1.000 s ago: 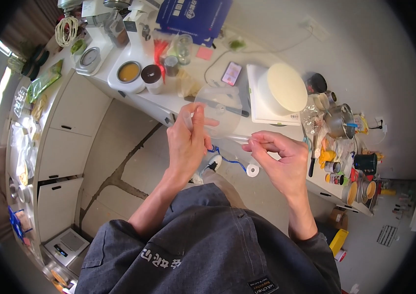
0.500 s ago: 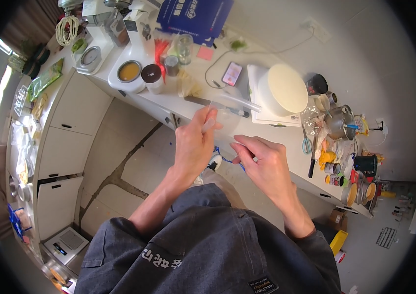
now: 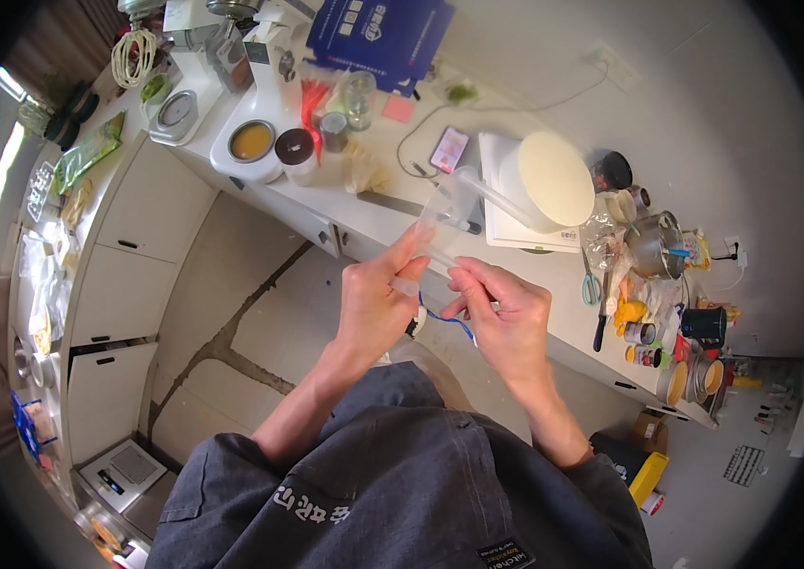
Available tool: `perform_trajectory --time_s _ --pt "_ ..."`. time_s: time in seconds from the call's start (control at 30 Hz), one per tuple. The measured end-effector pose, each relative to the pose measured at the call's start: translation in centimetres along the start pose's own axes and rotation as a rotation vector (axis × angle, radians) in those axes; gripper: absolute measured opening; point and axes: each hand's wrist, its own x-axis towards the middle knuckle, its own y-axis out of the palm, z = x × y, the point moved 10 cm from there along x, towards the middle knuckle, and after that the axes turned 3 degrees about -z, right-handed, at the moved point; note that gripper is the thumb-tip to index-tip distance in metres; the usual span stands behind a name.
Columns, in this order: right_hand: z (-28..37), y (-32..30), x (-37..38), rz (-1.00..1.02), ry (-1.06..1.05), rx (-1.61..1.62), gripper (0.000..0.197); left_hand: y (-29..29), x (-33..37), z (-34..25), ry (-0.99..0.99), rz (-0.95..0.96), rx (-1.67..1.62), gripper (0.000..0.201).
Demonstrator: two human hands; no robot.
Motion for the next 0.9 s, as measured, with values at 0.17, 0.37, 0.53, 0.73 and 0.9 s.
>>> perform_trajectory --time_s 0.17,0.37,0.53,0.73,0.9 --pt "1.1 0.8 -0.4 -0.029 -0.178 -0.102 0.015 -0.6 -0.6 0.4 -0.01 -0.101 -0.014 0.039" --pt "1.3 1.6 -0.3 -0.031 -0.211 -0.129 0.013 -1.3 -0.4 1.2 -0.017 -0.125 0.007 0.055" --pt "0.0 3.1 0.9 0.135 -0.194 -0.351 0.025 -1.4 0.7 2.6 -0.09 -0.081 0.118 0.034" --pt "3.7 4.0 1.3 0.214 -0.054 -0.149 0.034 -1.7 0.0 3.6 -0.129 -0.059 0.165 0.038" --pt "2.8 3.1 1.4 0.121 -0.132 -0.018 0.027 -1.6 0.0 4.6 -0.077 -0.081 0.147 0.039"
